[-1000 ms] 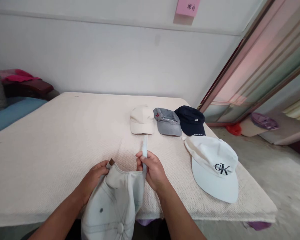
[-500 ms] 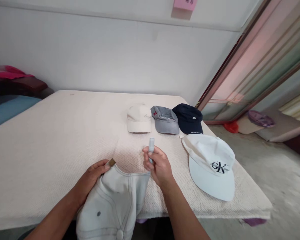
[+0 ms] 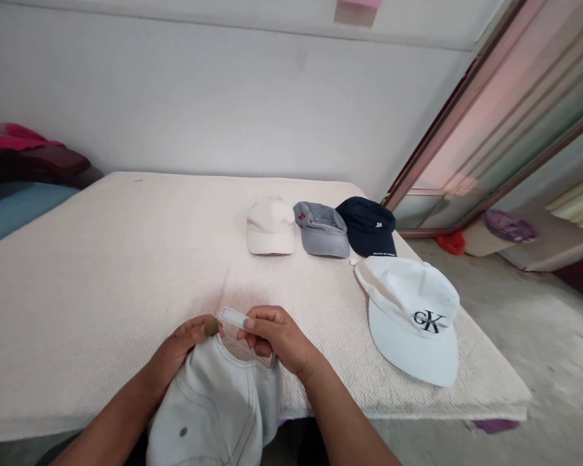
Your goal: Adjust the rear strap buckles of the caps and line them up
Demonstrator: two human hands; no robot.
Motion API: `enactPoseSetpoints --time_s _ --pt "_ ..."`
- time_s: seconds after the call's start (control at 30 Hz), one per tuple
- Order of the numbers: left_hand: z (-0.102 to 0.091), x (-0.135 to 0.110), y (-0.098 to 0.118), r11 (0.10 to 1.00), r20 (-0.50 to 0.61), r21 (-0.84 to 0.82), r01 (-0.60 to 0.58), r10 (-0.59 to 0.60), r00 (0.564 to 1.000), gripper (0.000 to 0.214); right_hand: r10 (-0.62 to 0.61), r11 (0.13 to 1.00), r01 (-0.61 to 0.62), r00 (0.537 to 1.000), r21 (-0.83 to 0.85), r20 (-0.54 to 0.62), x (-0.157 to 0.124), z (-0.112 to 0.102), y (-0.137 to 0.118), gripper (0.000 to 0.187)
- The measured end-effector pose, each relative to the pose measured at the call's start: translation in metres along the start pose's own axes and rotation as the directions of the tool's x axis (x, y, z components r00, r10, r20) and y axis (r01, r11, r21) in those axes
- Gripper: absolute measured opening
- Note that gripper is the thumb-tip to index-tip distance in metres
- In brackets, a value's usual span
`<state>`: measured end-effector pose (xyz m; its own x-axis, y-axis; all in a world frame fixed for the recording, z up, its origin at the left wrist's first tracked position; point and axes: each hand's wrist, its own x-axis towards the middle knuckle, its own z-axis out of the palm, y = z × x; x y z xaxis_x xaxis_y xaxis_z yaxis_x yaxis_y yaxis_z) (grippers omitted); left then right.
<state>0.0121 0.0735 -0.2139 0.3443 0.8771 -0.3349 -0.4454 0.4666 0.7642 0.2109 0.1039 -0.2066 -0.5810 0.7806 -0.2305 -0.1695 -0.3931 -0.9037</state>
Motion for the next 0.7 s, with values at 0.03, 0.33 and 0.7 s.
enactPoseSetpoints --time_s 0.03,0.33,0.7 --pt "-0.0009 -0.0004 -0.0009 1.000 0.010 -0.018 0.002 -0.002 1.000 0.016 0.010 1.000 -0.011 1.000 0.010 0.015 0.0001 0.0006 0.0006 0.025" --pt "0.0025 -0.0051 0.0014 0.992 -0.019 -0.127 0.014 -0.017 1.000 0.018 0.063 0.998 -0.063 0.993 -0.005 0.101 0.0038 0.0046 0.0048 0.021" --pt "-0.0030 -0.0037 -0.0024 0.993 0.014 -0.118 0.017 -0.016 1.000 0.015 0.074 0.997 -0.075 0.992 0.004 0.098 0.0014 0.0022 0.0038 0.021"
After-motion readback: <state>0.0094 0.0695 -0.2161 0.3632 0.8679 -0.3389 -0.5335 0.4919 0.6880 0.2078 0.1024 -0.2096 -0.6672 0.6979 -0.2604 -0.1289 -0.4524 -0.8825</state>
